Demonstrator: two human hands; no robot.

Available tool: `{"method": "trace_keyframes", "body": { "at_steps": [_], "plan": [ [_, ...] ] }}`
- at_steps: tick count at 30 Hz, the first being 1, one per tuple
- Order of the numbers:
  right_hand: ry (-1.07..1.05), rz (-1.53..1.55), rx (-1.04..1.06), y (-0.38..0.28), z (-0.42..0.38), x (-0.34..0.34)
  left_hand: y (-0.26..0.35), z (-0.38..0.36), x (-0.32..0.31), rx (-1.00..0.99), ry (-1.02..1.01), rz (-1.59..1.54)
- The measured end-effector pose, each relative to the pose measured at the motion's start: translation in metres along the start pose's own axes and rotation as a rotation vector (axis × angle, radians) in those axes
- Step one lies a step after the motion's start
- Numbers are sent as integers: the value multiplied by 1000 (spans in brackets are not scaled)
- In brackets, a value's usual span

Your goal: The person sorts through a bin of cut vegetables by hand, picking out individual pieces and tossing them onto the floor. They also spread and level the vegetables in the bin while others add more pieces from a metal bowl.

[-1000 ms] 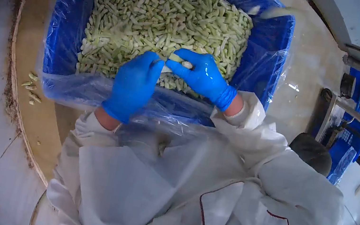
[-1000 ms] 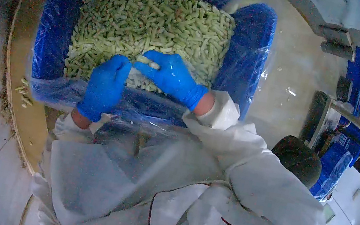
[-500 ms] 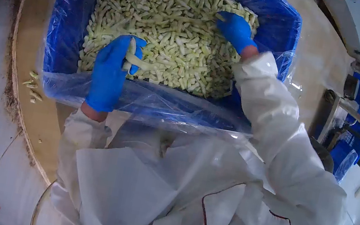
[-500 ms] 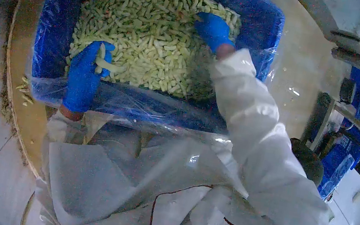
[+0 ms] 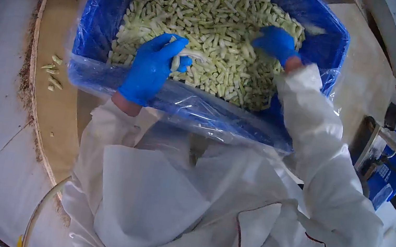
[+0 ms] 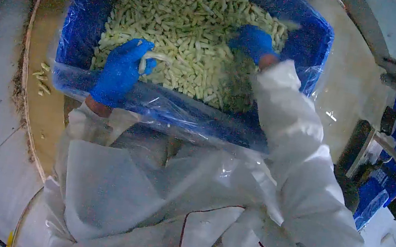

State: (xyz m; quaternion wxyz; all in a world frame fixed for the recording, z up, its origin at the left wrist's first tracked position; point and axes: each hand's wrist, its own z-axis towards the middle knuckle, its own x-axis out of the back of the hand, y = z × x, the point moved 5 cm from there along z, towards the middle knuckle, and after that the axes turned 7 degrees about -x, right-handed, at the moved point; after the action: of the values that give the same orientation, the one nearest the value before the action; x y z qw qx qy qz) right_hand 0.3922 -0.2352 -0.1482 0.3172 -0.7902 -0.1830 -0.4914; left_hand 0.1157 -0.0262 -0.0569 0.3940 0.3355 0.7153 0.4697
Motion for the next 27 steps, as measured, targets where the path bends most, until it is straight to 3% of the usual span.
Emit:
{"method": "trace_keyframes", "body": {
  "at_steps": [2, 4, 6, 8, 11, 14, 17, 19, 21, 23, 26, 27],
  "plan": [
    [51, 78, -105, -41, -42, 19, 1, -2, 2, 74, 19, 81],
    [64, 635, -280, -66, -66, 18, 8, -4, -4, 212, 95, 28],
    [-345, 990, -258, -123, -84, 28, 11, -6, -14, 286, 111, 18],
    [-390, 1142, -282, -159, -101, 17, 16, -5, -19, 251, 64, 103],
    [-365, 1241, -216, -183, -119, 12, 13, -2, -17, 31, 20, 326],
    [-264, 1372, -373, -147, -116, 1, 13, -8, -8, 253, 252, 82],
    [-213, 1166, -343, -121, -111, 6, 37, 4, 4, -34, 129, 694],
    [-343, 1208, -353, -138, -118, 19, 43, 1, -29, -366, 0, 715],
    [-377, 1353, -259, -168, -128, 26, 42, -7, -53, -440, -155, 783],
    [-467, 1347, -272, -174, -130, 19, 34, -20, -62, -253, -333, 903],
    [-573, 1519, -28, -178, -134, 6, 24, -28, -57, -186, -544, 919],
    [-897, 1379, -161, -175, -141, 17, 26, -31, -59, -168, -643, 759]
  ]
}}
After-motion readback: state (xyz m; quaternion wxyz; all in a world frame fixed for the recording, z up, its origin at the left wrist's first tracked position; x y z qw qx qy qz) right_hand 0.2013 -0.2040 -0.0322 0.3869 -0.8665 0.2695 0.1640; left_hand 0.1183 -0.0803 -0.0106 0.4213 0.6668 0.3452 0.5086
